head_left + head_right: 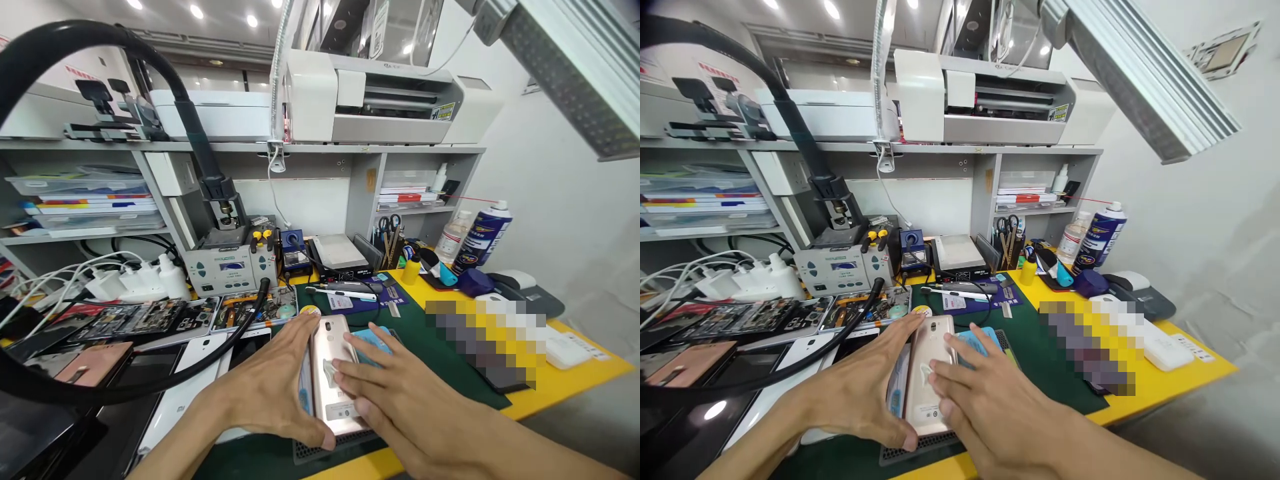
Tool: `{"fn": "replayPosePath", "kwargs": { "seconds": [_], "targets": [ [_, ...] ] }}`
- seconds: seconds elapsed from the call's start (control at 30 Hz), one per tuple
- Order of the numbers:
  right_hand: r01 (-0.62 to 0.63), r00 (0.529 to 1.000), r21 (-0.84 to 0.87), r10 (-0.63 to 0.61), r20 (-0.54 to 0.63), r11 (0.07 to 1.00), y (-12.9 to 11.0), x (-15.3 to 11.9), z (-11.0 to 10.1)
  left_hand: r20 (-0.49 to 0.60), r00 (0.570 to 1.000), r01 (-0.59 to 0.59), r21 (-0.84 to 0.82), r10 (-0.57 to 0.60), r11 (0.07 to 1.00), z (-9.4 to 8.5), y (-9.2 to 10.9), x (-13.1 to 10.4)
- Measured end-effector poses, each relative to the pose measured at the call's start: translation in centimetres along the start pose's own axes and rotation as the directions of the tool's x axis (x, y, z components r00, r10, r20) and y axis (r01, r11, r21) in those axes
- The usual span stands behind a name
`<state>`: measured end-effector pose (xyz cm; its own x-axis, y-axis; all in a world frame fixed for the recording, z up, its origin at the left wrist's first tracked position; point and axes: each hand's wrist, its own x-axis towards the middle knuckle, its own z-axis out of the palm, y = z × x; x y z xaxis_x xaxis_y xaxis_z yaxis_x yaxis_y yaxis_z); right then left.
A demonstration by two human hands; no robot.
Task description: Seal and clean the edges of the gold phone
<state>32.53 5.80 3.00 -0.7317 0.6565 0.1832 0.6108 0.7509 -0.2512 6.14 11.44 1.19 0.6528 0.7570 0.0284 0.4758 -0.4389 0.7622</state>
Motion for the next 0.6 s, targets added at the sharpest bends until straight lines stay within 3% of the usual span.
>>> {"fn": "replayPosePath", "kwargs": {
  "seconds": [0.2, 0.43, 0.6],
  "targets": [
    [-0.004, 1.0, -0.033, 0.005, 0.027, 0.999, 1.6, 3.0, -0.4, -0.012, 1.0, 0.024, -0.018, -0.024, 1.0, 0.0, 0.2, 0.1],
    [0.007, 0.991, 0.026, -0.01, 0.134, 1.0, -1.0, 0.1, -0.7, 0.017, 0.999, 0.039, 0.054, -0.04, 0.998, 0.0, 0.4, 0.0],
    [-0.011, 0.995, -0.033, 0.014, 0.103, 0.999, -0.6, -0.7, -0.5, 0.084, 0.994, 0.053, 0.217, -0.072, 0.975, -0.1, 0.8, 0.2]
  ]
}}
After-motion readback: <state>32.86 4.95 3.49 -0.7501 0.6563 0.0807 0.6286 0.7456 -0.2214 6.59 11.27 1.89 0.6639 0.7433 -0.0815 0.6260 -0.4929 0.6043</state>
